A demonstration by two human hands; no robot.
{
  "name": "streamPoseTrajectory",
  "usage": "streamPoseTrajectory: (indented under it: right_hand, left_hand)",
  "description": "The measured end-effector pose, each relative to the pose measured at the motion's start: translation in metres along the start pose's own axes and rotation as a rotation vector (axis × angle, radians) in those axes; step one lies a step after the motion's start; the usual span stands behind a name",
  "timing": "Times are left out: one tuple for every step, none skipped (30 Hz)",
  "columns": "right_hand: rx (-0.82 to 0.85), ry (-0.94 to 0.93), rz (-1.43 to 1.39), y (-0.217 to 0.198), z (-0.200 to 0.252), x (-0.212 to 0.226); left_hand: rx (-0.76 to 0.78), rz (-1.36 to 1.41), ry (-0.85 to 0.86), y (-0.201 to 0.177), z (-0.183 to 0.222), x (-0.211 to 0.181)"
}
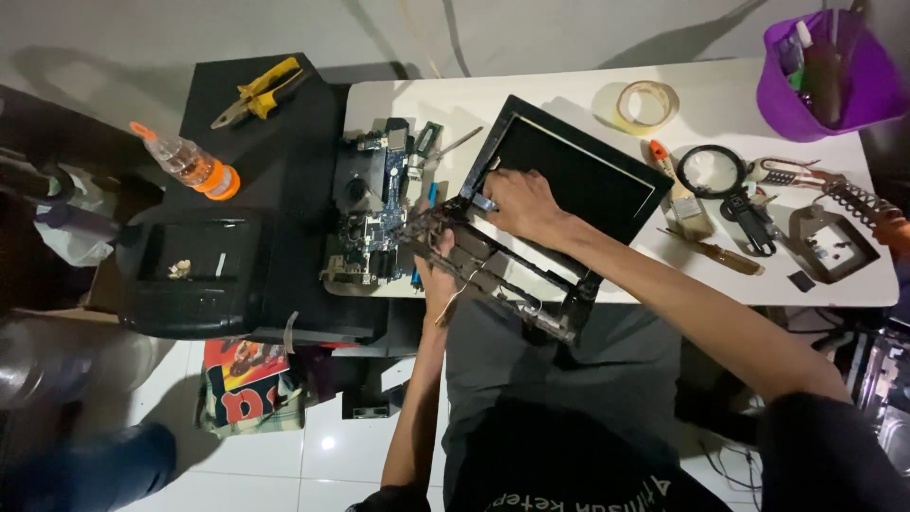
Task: Disassembling a laptop screen assembly by removing screws and prying the bezel from the frame.
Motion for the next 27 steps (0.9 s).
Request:
streamPoseTrajectory:
  right_hand:
    - [0.004,-0.001,-0.001,0.001,0.002,0.003]
    - [-0.033,-0.027,0.064,-0.001,0.003,0.007]
    - [-0.07,-0.052,0.129,-0.003,0.005,0.012]
    - [-0.07,-0.056,0.129,-0.003,0.005,0.01]
    - [-0.081,-0.084,0.19,-0.005,0.005,0.01]
    - [-0.093,-0.106,0.253,-0.007,0.008,0.008]
    - [-0.094,-0.105,0.255,-0.009,0.009,0.008]
    - [-0.11,-0.113,0.29,-0.011,0.012,0.007]
    - [-0.125,-0.121,0.325,-0.013,0.015,0.005]
    - [-0.126,-0.116,0.327,-0.013,0.016,0.001]
    - [-0.138,-0.123,0.335,-0.014,0.018,-0.002]
    - [-0.15,-0.133,0.342,-0.014,0.019,-0.005]
    - [-0.149,-0.13,0.344,-0.012,0.021,-0.009]
    - [-0.177,-0.149,0.364,-0.011,0.022,-0.012]
    - [-0.206,-0.167,0.384,-0.01,0.024,-0.015]
    - [-0.205,-0.167,0.382,-0.01,0.026,-0.016]
    - [-0.209,-0.163,0.395,-0.011,0.028,-0.016]
    - [-0.214,-0.158,0.41,-0.012,0.03,-0.017]
    - [-0.214,-0.158,0.41,-0.011,0.031,-0.018]
    - [-0.227,-0.159,0.41,-0.01,0.031,-0.019]
    - [-0.24,-0.159,0.41,-0.009,0.032,-0.02]
    - [-0.241,-0.158,0.408,-0.01,0.034,-0.019]
    - [-0.258,-0.171,0.433,-0.01,0.035,-0.017]
    - [-0.275,-0.185,0.457,-0.01,0.037,-0.014]
    - [-0.276,-0.186,0.455,-0.011,0.039,-0.012]
    - [-0.319,-0.219,0.465,-0.013,0.041,-0.008]
    - [-0.361,-0.252,0.476,-0.015,0.043,-0.004]
  left_hand:
    - [-0.003,-0.001,-0.003,0.002,0.004,0.012]
    - [-0.008,0.086,-0.039,0.005,0.008,0.025]
    - [-0.014,0.174,-0.076,0.007,0.012,0.038]
    - [-0.018,0.174,-0.074,0.005,0.011,0.039]
    - [0.026,0.078,-0.039,0.005,0.01,0.039]
    - [0.076,-0.016,-0.003,0.007,0.01,0.038]
    - [0.077,-0.014,-0.003,0.009,0.013,0.049]
    - [0.049,0.009,0.077,0.011,0.017,0.058]
    - [0.022,0.032,0.157,0.014,0.021,0.066]
    - [0.027,0.034,0.156,0.013,0.026,0.045]
    - [0.043,0.073,0.135,0.013,0.03,0.025]
    - [0.056,0.112,0.113,0.012,0.034,0.005]
    - [0.058,0.114,0.112,0.014,0.034,0.011]
    - [0.053,0.089,0.153,0.015,0.033,0.016]
    - [0.048,0.065,0.193,0.016,0.033,0.021]
    - [0.047,0.063,0.192,0.015,0.032,0.027]
    - [0.11,0.169,0.196,0.017,0.032,0.032]
    - [0.173,0.275,0.201,0.019,0.031,0.037]
    - [0.173,0.275,0.201,0.016,0.031,0.028]
    - [0.193,0.214,0.228,0.013,0.03,0.018]
    - [0.212,0.153,0.255,0.011,0.029,0.008]
    - [0.213,0.151,0.255,0.005,0.027,0.01]
    - [0.254,0.084,0.279,0.001,0.026,0.012]
    - [0.293,0.017,0.302,-0.003,0.024,0.015]
    - [0.293,0.014,0.302,-0.005,0.023,0.014]
    - [0.302,0.033,0.28,-0.007,0.021,0.014]
    - [0.31,0.052,0.258,-0.008,0.02,0.015]
Point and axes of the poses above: each hand's wrist, its own z-axis away from the middle knuckle, its own y-axis out of the palm, x = y × z, the point moved 4 cm from there along -z, towards the middle knuckle, and after that the axes turned 12 degrees about -z, right-handed, at the moved point
